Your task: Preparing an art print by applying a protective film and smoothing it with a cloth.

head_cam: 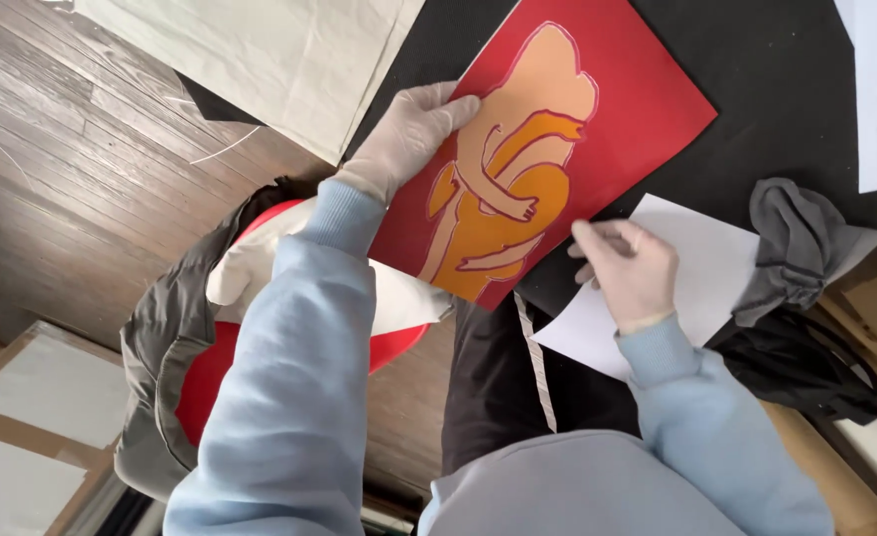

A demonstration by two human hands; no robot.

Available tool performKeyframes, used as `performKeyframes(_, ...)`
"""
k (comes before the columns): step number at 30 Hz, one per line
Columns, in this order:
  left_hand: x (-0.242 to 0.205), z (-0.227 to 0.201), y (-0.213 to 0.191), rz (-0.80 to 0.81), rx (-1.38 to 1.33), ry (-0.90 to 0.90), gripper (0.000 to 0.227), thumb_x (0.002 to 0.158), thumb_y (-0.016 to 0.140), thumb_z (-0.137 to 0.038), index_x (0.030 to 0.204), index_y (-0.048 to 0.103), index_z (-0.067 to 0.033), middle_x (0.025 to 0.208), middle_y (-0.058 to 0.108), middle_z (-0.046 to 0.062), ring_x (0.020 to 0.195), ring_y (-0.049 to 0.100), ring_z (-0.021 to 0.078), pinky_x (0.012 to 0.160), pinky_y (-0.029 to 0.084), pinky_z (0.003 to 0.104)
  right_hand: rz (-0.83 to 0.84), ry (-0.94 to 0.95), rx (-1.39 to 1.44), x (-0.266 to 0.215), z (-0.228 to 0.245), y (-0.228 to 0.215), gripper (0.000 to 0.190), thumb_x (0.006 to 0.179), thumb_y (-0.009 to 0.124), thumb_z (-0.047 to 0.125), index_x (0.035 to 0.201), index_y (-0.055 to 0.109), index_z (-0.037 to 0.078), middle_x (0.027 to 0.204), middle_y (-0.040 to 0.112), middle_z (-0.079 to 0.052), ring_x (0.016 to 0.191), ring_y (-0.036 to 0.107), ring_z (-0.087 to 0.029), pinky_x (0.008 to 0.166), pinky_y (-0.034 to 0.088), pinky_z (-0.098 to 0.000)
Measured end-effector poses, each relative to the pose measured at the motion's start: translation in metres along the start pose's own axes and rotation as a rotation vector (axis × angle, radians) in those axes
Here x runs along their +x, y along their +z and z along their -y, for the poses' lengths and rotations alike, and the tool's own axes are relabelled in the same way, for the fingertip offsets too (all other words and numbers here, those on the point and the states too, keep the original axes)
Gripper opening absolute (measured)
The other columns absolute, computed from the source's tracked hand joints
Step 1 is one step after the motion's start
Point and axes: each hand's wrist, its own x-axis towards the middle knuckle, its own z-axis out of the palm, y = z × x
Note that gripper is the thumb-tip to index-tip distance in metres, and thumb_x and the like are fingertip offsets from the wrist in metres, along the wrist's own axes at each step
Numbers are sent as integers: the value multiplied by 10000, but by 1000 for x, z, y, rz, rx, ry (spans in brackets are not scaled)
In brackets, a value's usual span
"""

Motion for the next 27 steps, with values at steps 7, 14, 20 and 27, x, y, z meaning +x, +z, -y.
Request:
performKeyframes(7, -14, -3, -6, -108, 251, 74, 439, 936, 699, -312, 1255, 686, -11, 1054, 797, 102, 893, 778, 149, 807, 640, 279, -60, 68, 67, 16, -9, 3, 240, 921, 794, 214, 847, 724, -3, 717, 726, -58, 523, 627, -94, 480, 469, -210)
performKeyframes(14, -51, 11, -26, -254, 483, 10, 412, 833, 824, -289, 1123, 746, -8, 940, 781, 87, 812, 738, 135, 747, 619, 269, -55, 51, 63, 16, -10, 2, 194, 916, 797, 188, 866, 733, 11, 738, 744, -71, 586, 703, -116, 527, 512, -214)
performKeyframes(20, -83, 63, -41, -388, 379, 79, 326, 819, 855, -213, 1060, 755, -18, 890, 773, 62, 808, 721, 122, 744, 598, 260, 5, 1, 145, 22, -30, 0, 179, 931, 797, 159, 906, 718, 0, 782, 746, -72, 620, 708, -126, 552, 522, -216)
performKeyframes(27, -98, 121, -2, -613, -185, 337, 400, 867, 813, -18, 1243, 679, -18, 1060, 729, 83, 973, 698, 149, 891, 612, 281, 14, -36, 39, 14, -19, 4, 205, 982, 794, 159, 925, 714, -20, 802, 734, -91, 637, 709, -150, 593, 559, -234)
